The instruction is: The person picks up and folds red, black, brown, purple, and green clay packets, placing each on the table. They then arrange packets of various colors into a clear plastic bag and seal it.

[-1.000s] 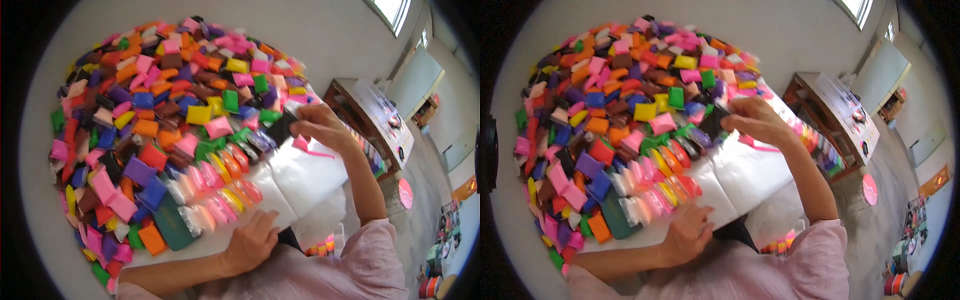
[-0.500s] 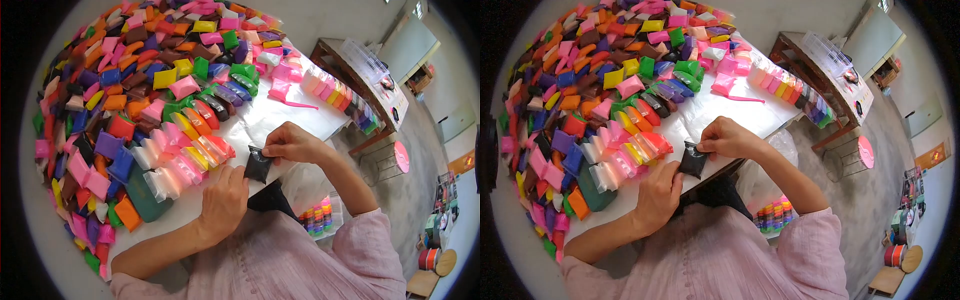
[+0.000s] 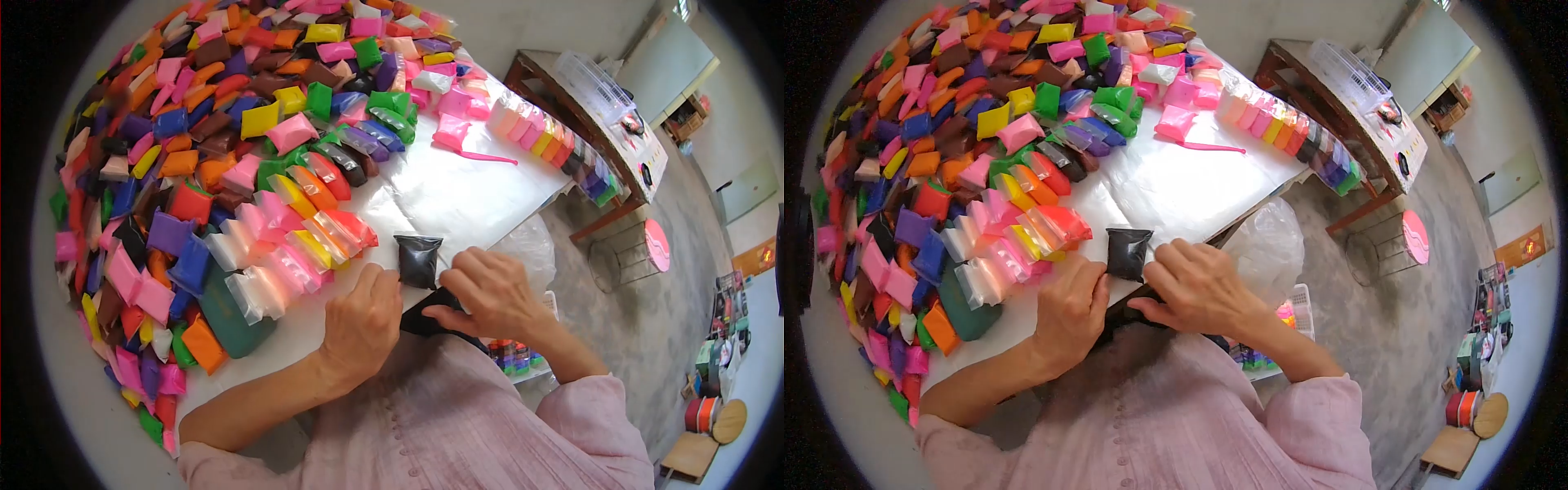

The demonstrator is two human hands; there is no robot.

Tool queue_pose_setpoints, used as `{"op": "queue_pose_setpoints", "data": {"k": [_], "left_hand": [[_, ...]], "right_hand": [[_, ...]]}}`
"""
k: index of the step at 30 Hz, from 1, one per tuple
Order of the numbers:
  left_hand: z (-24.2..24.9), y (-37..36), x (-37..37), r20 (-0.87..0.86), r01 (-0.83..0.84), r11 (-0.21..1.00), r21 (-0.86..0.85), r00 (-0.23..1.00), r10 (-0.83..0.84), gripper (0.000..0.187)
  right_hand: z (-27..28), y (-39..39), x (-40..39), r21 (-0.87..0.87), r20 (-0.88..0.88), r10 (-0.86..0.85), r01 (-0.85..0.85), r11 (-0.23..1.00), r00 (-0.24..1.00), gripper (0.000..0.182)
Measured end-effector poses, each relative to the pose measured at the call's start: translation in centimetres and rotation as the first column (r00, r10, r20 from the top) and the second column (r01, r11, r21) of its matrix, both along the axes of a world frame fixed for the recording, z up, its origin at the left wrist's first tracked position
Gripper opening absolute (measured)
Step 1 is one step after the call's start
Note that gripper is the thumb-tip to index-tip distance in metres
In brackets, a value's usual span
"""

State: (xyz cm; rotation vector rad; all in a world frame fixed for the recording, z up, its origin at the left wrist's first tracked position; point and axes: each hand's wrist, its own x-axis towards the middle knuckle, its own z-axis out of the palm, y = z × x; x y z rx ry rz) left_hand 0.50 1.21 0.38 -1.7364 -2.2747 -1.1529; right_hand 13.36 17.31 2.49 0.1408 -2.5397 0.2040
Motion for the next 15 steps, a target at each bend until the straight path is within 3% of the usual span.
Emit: {"op": "queue_pose_setpoints", "data": {"k": [3, 9, 12, 15], "left_hand": [[0.1, 0.0, -0.1, -0.028, 0.029, 1.0, 0.01, 0.999, -0.029, 0.01], [0.2, 0.0, -0.2, -0.063, 0.043, 0.997, -0.065, 0.997, -0.047, 0.012], [0.3, 0.1, -0.3, -0.072, 0.039, 0.997, -0.07, 0.996, -0.044, 0.013], [0.2, 0.2, -0.5, -0.186, 0.054, 0.998, -0.042, 0.981, -0.061, 0.011]], "right_hand": [[-1.3, 0.1, -0.8, 0.067, -0.021, 0.017, -0.016, 0.998, 1.0, 0.025], [-1.6, 0.5, -1.0, -0.131, 0.011, 0.119, -0.116, 0.985, 0.993, 0.02], [-1.9, 0.1, -1.0, -0.206, -0.015, 0.077, -0.078, 0.975, 0.997, 0.018], [-2.6, 0.0, -0.8, -0.226, -0.011, 0.022, -0.024, 0.974, 1.0, 0.018]]}}
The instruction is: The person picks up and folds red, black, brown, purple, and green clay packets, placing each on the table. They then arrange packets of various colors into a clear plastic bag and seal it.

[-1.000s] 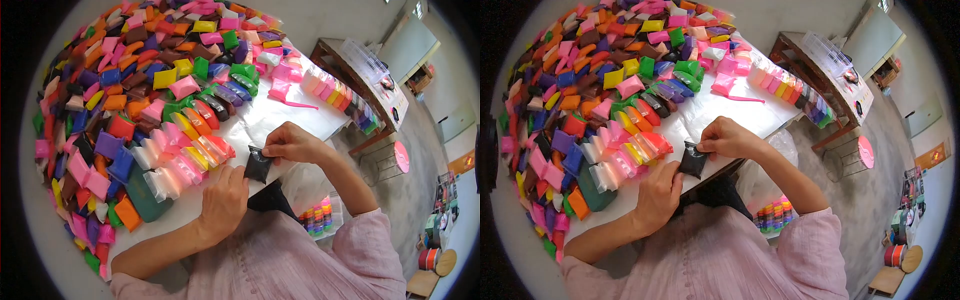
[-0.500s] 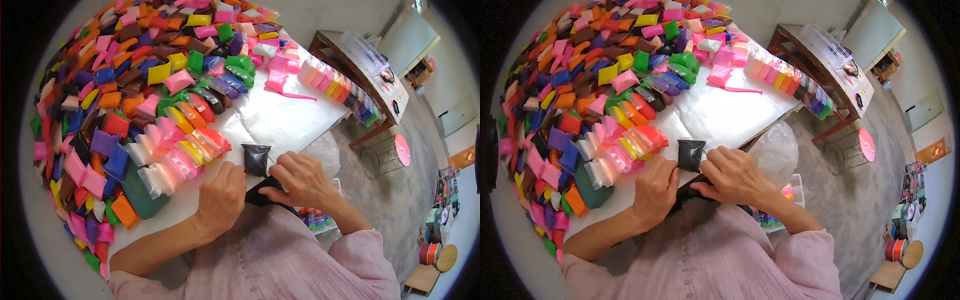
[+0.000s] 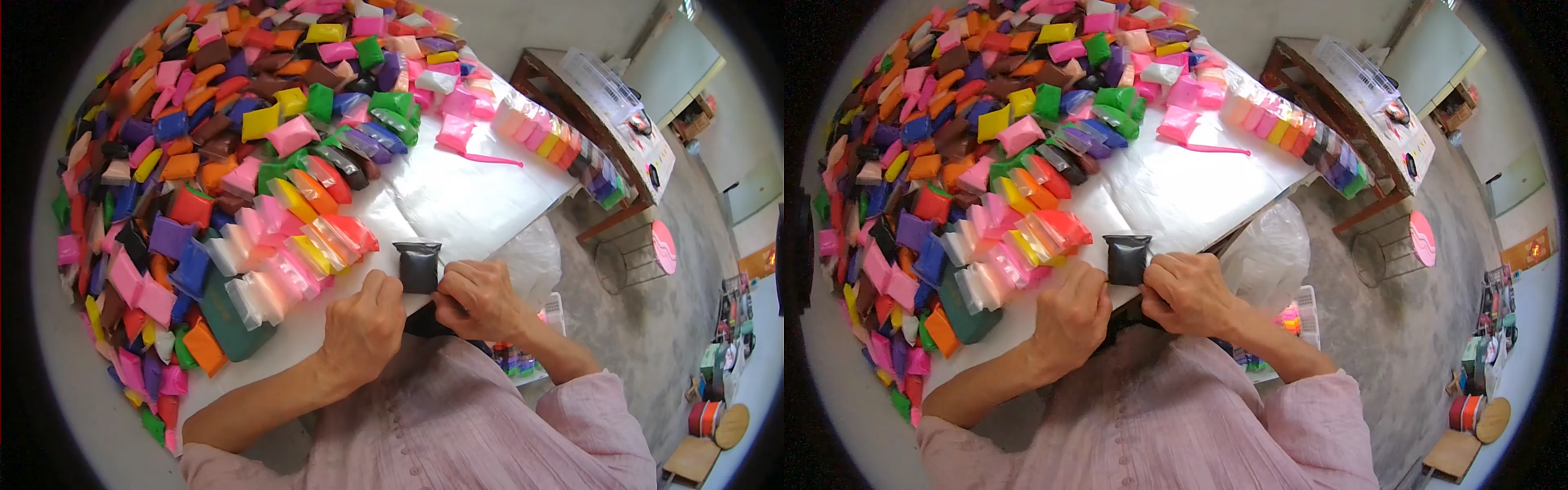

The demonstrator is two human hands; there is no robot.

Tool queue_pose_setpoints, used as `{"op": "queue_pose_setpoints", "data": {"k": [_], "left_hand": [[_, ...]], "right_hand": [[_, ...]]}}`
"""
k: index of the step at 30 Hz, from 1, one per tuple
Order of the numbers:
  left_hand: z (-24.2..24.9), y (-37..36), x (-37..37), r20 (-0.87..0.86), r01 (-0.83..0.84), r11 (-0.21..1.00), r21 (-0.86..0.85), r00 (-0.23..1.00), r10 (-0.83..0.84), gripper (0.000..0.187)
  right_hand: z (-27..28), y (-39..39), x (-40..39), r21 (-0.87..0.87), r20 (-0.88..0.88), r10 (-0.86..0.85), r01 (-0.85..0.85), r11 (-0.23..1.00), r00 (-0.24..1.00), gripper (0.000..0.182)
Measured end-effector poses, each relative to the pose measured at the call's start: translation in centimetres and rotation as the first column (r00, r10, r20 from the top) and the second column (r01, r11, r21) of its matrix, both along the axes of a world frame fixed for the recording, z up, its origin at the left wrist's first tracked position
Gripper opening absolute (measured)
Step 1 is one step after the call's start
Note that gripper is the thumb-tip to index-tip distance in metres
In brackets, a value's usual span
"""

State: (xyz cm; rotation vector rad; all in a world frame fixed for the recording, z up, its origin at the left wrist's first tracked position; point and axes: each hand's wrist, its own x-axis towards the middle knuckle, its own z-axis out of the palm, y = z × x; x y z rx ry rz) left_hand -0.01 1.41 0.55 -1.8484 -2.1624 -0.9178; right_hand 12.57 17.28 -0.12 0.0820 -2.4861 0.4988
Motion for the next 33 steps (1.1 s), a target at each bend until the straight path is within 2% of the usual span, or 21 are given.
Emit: {"op": "queue_pose_setpoints", "data": {"k": [3, 6, 9, 10, 13, 16, 18, 19, 20, 23, 24, 27, 30, 33], "left_hand": [[0.0, -0.1, -0.1, -0.023, 0.008, 1.0, -0.003, 1.0, -0.009, 0.01], [0.0, -0.2, -0.3, -0.034, 0.042, 0.999, -0.008, 0.999, -0.042, 0.011], [-0.3, -0.2, -0.1, -0.046, -0.001, 1.0, -0.026, 0.999, -0.001, 0.01], [-0.4, -0.3, 0.0, -0.017, -0.008, 1.0, -0.022, 1.0, 0.007, 0.01], [-0.2, -0.4, 0.1, 0.037, -0.02, 1.0, -0.004, 0.999, 0.02, 0.011], [-0.4, -0.3, 0.0, -0.012, -0.004, 1.0, 0.016, 1.0, 0.004, 0.01], [-0.8, -0.6, 0.2, -0.092, 0.009, 1.0, 0.004, 0.996, -0.009, 0.01], [-0.7, -0.8, 0.3, -0.203, 0.031, 0.999, 0.032, 0.979, -0.023, 0.008], [-0.5, -0.9, 0.4, -0.312, 0.055, 0.997, 0.058, 0.949, -0.034, 0.007], [0.5, -1.3, 0.9, -0.573, 0.115, 0.981, 0.158, 0.819, -0.004, 0.007], [0.8, -1.4, 0.9, -0.644, 0.139, 0.972, 0.191, 0.765, 0.018, 0.008], [1.0, -1.6, 0.9, -0.69, 0.152, 0.969, 0.194, 0.723, 0.024, 0.007], [1.2, -1.4, 0.5, -0.683, 0.192, 0.957, 0.217, 0.73, 0.008, 0.009], [1.4, -1.3, 0.1, -0.643, 0.218, 0.938, 0.271, 0.766, 0.008, 0.014]], "right_hand": [[-0.3, -0.5, 0.2, -0.002, -0.005, -0.026, 0.026, 1.0, 1.0, 0.018], [1.0, -0.7, 1.5, 0.199, -0.057, -0.099, 0.108, 0.974, 0.994, 0.024], [2.8, -1.3, 0.2, 0.276, -0.053, -0.01, 0.024, 0.961, 0.999, 0.053], [1.6, -0.9, 0.0, 0.285, 0.104, 0.047, -0.075, 0.956, 0.994, 0.069], [-0.2, -1.0, -0.9, 0.126, 0.065, 0.1, -0.108, 0.986, 0.993, 0.065], [1.6, -0.6, -0.5, 0.181, 0.101, 0.1, -0.118, 0.976, 0.99, 0.06], [2.0, -0.8, 0.1, 0.03, 0.007, -0.159, 0.159, 0.987, 0.987, 0.056], [2.3, -1.0, 0.3, -0.054, -0.021, -0.29, 0.289, 0.956, 0.957, 0.053], [2.8, -1.4, 0.5, -0.1, 0.078, -0.396, 0.403, 0.91, 0.915, 0.051], [3.1, -2.6, 0.5, -0.325, 0.31, -0.293, 0.391, 0.861, 0.904, 0.057], [3.4, -2.9, 0.3, -0.387, 0.362, -0.29, 0.426, 0.818, 0.886, 0.064], [5.1, -3.6, 0.3, -0.548, 0.347, -0.227, 0.393, 0.739, 0.91, 0.067], [4.9, -3.1, -0.5, -0.659, 0.304, -0.09, 0.277, 0.699, 0.949, 0.07], [4.9, -0.9, -2.4, -0.421, 0.101, -0.169, 0.196, 0.886, 0.98, 0.071]]}}
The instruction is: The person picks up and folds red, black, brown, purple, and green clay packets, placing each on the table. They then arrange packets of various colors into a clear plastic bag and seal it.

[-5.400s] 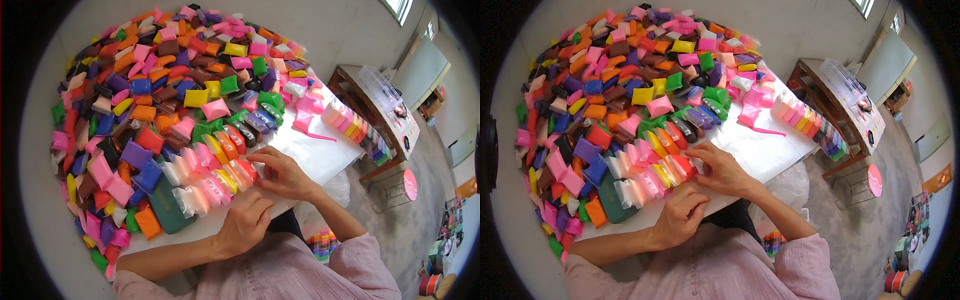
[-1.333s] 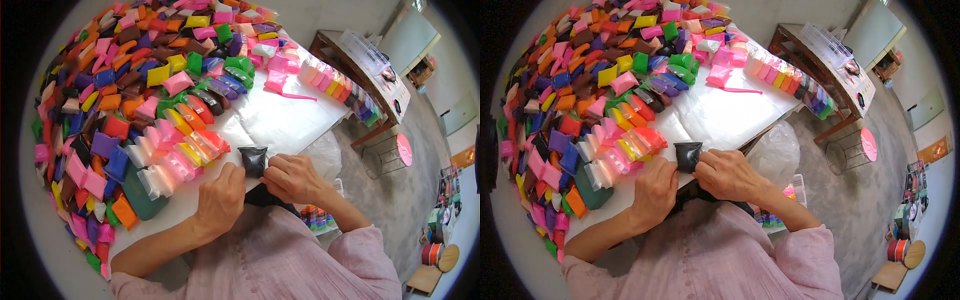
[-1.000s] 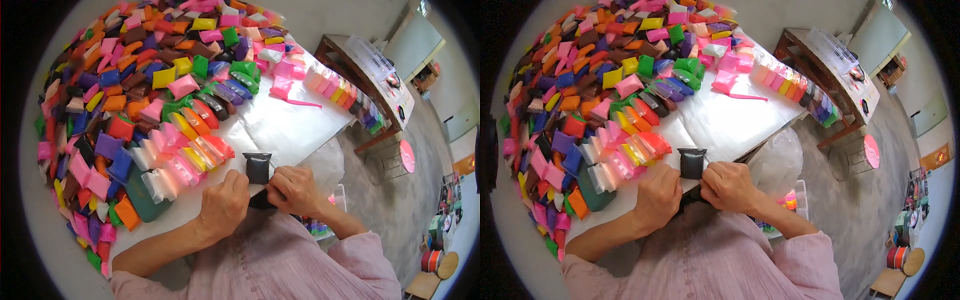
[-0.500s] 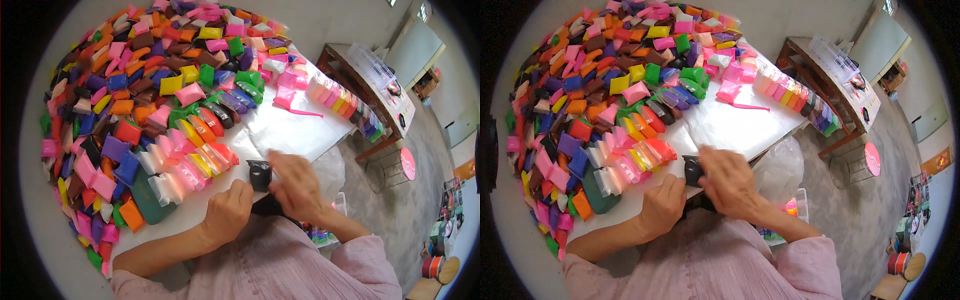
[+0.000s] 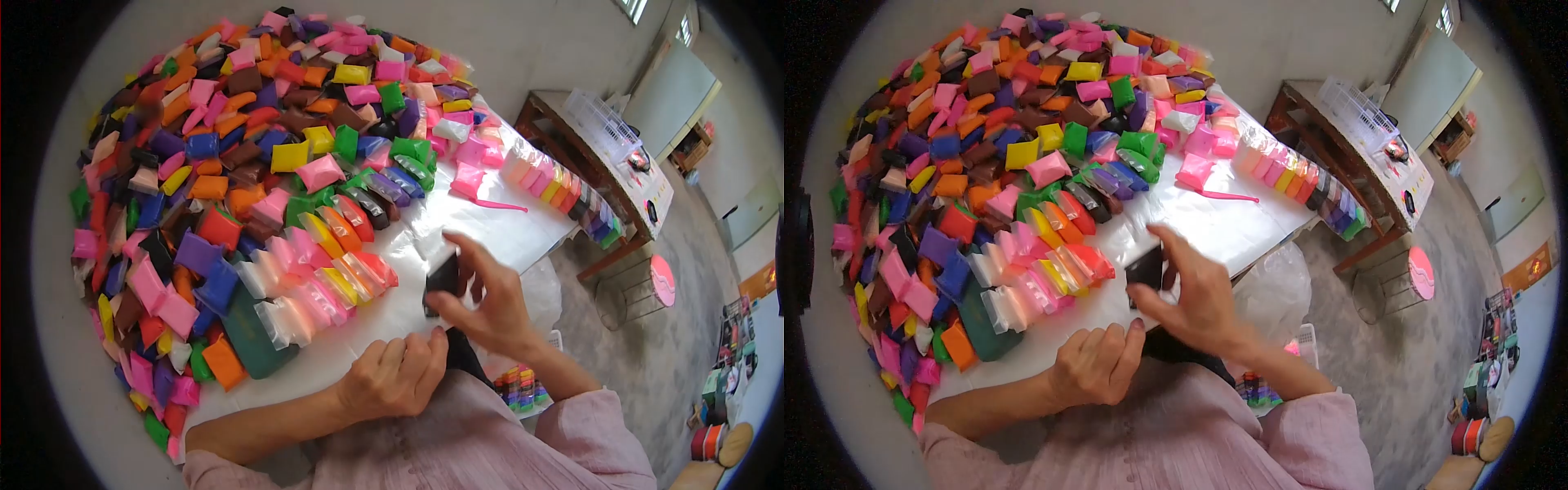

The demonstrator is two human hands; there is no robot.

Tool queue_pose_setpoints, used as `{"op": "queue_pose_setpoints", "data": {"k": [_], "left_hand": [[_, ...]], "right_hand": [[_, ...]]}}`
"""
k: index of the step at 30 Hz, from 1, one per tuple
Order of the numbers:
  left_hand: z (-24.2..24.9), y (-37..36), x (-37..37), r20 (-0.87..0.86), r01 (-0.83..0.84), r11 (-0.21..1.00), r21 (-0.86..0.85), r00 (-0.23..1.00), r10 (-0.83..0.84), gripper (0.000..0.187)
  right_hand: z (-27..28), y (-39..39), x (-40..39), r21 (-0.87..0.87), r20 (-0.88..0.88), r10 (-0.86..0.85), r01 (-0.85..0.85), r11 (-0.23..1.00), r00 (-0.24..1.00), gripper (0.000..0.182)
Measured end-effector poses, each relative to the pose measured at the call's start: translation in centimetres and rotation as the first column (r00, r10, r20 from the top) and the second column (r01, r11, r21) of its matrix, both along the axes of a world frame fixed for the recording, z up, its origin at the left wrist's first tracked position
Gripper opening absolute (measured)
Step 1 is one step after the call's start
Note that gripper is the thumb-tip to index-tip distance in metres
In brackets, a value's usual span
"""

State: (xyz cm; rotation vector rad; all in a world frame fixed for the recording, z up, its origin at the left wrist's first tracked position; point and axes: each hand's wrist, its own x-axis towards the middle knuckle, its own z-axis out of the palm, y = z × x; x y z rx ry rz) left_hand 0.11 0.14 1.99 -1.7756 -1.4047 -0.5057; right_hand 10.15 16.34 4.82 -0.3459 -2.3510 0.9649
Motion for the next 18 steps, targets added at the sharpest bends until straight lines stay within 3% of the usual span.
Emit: {"op": "queue_pose_setpoints", "data": {"k": [1, 2, 6, 9, 15, 18], "left_hand": [[-0.1, 0.0, 0.0, 0.056, 0.007, 0.999, -0.034, 0.998, -0.005, 0.015], [-0.3, 0.0, 0.2, 0.111, 0.015, 0.997, -0.069, 0.994, -0.007, 0.017], [-2.3, 0.5, -0.3, 0.37, 0.032, 0.972, -0.234, 0.927, 0.059, 0.02], [-2.2, 0.4, -0.5, 0.352, 0.067, 0.956, -0.287, 0.935, 0.04, 0.019], [-2.2, 0.5, -0.4, 0.387, 0.1, 0.945, -0.311, 0.922, 0.029, 0.017], [-2.2, 0.5, -0.4, 0.394, 0.106, 0.946, -0.307, 0.919, 0.025, 0.019]], "right_hand": [[0.2, 1.2, -1.1, 0.162, -0.072, 0.029, -0.017, 0.987, 0.997, 0.072], [-0.5, 2.2, -2.3, 0.206, -0.129, 0.089, -0.062, 0.977, 0.988, 0.073], [-1.7, 3.7, -5.3, 0.172, 0.073, 0.291, -0.299, 0.938, 0.954, 0.071], [-1.7, 3.6, -5.9, 0.173, 0.129, 0.352, -0.371, 0.912, 0.927, 0.07], [-3.0, 4.0, -5.3, 0.222, 0.123, 0.299, -0.32, 0.921, 0.946, 0.065], [-3.1, 3.9, -5.5, 0.186, 0.047, 0.343, -0.346, 0.92, 0.938, 0.062]]}}
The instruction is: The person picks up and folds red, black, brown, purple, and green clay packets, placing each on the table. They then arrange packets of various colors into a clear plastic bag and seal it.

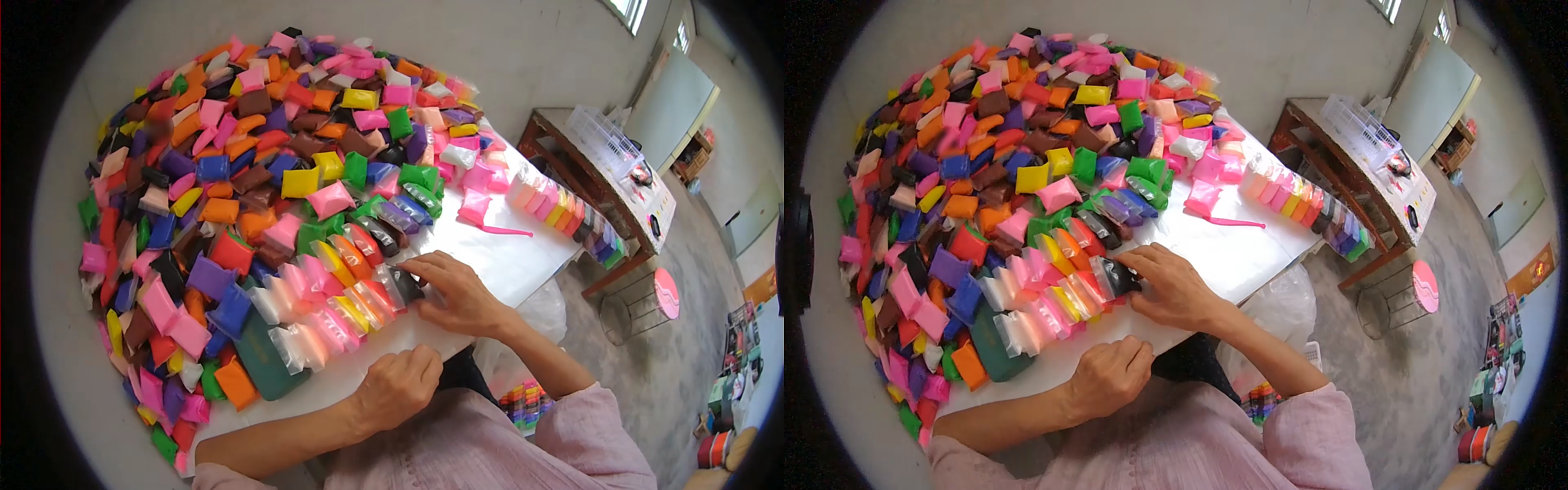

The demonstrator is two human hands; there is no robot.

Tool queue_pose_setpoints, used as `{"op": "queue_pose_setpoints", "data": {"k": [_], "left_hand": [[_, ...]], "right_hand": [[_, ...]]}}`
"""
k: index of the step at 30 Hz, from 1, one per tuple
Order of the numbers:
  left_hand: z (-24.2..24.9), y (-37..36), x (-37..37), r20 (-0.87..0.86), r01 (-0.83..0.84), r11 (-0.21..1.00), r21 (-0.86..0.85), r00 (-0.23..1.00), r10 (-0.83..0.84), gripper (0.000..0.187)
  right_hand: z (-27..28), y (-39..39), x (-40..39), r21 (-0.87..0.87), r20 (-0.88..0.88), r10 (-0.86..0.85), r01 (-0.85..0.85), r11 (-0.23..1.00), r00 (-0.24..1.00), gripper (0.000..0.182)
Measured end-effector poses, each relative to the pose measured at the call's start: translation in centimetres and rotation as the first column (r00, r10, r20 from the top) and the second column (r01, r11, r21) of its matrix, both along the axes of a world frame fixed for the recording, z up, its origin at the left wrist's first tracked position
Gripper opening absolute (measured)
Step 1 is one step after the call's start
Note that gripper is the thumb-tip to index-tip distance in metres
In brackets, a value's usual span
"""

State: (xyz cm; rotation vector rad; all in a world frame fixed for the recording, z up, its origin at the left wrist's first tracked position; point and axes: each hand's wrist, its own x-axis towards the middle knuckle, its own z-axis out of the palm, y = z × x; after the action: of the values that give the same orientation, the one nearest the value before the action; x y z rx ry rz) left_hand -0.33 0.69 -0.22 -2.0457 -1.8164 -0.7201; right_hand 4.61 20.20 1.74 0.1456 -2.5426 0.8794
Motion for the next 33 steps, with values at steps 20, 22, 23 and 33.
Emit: {"op": "queue_pose_setpoints", "data": {"k": [20, 22, 23, 33], "left_hand": [[0.5, 0.1, 0.2, 0.023, -0.019, 0.999, -0.043, 1.0, 0.02, 0.015], [0.3, 0.1, 0.1, -0.017, -0.027, 0.998, -0.052, 1.0, 0.026, 0.017], [0.1, 0.1, 0.1, -0.026, -0.025, 0.998, -0.053, 0.999, 0.024, 0.018], [-0.2, 0.0, 0.0, -0.206, -0.024, 1.0, -0.004, 0.978, 0.023, 0.017]], "right_hand": [[4.0, 6.6, -0.7, 0.024, -0.128, -0.286, 0.291, 0.956, 0.95, 0.023], [6.0, 8.0, -3.9, 0.037, -0.107, -0.312, 0.318, 0.947, 0.944, 0.015], [6.9, 8.5, -5.7, 0.13, -0.124, -0.295, 0.31, 0.942, 0.948, 0.015], [4.7, 8.7, -24.4, 0.387, -0.015, -0.51, 0.475, 0.79, 0.86, 0.028]]}}
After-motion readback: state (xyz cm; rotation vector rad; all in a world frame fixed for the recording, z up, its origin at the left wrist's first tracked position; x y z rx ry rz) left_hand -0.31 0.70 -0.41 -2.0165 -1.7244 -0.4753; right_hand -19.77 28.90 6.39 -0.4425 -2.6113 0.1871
